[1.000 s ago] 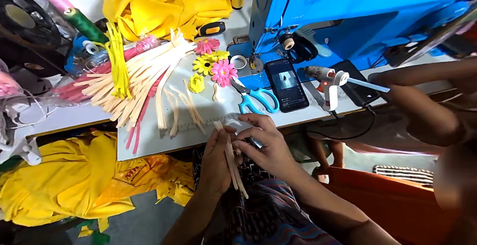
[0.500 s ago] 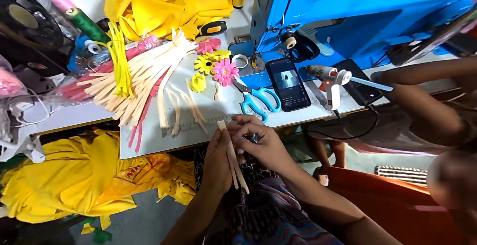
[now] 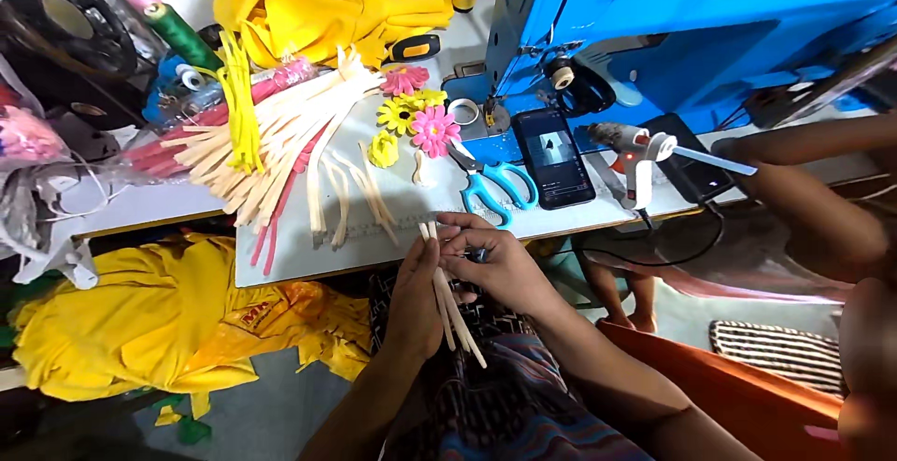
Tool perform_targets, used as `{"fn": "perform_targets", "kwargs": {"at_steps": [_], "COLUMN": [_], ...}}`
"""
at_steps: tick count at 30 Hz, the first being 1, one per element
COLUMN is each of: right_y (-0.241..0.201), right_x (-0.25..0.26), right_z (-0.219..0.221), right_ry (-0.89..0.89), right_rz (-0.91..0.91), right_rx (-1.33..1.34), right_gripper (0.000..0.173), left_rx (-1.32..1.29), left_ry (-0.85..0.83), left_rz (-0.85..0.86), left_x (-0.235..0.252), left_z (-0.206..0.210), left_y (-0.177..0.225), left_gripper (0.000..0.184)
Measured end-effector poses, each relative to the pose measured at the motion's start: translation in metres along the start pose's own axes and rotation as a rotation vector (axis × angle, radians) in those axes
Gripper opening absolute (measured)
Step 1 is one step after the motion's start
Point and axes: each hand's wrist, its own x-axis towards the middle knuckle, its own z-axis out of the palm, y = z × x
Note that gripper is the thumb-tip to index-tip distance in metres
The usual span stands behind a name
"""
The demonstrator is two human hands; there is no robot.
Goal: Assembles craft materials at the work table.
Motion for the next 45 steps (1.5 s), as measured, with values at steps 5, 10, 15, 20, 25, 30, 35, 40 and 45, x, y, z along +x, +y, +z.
{"fn": "perform_targets", "kwargs": {"at_steps": [5, 10, 15, 20, 25, 30, 35, 40, 45], "right_y": [-0.004, -0.005, -0.008, -0.006, -0.011, -0.012, -0.01, -0.006, -0.005], "right_x": [-0.002, -0.006, -0.006, -0.011, -0.01, -0.011, -0.012, -0.013, -0.009], "right_z": [0.003, 0.003, 0.0, 0.0, -0.007, -0.012, -0.022, -0.032, -0.032], "right_ry": [-0.01, -0.019, -0.025, -0.031, -0.154, -0.141, -0.155, 0.047, 0.192], "right_rz": [-0.013, -0.075, -0.038, -0.137, -0.099, -0.066, -0.056, -0.135, -0.158], "right_rx": [-0.016, -0.102, -0.03, -0.102, -0.051, 0.093, 0.202, 0.146, 0.073], "right_gripper": [0.01, 0.013, 0.008, 0.018, 0.019, 0.009, 0.014, 0.008, 0.004], "left_rx": [-0.03, -0.04, -0.067, -0.017, -0.002, -0.003, -0.128, -0.01, 0.158], "left_ry": [0.0, -0.049, -0.085, -0.105, -0.233, -0.313, -0.383, -0.167, -0.244], "left_rz": [0.002, 0.032, 0.039, 0.073, 0.097, 0.06, 0.009, 0.039, 0.014], "left_x": [0.0, -0.004, -0.004, -0.005, -0.004, -0.007, -0.006, -0.005, -0.008], "left_z": [0.0, -0.001, -0.002, -0.001, -0.006, -0.009, -0.01, -0.001, 0.004], "left_y": [0.001, 0.0, -0.001, -0.001, -0.002, 0.0, 0.0, 0.006, 0.007], "left_gripper": [0.037, 0.038, 0.038, 0.038, 0.034, 0.031, 0.033, 0.037, 0.033]}}
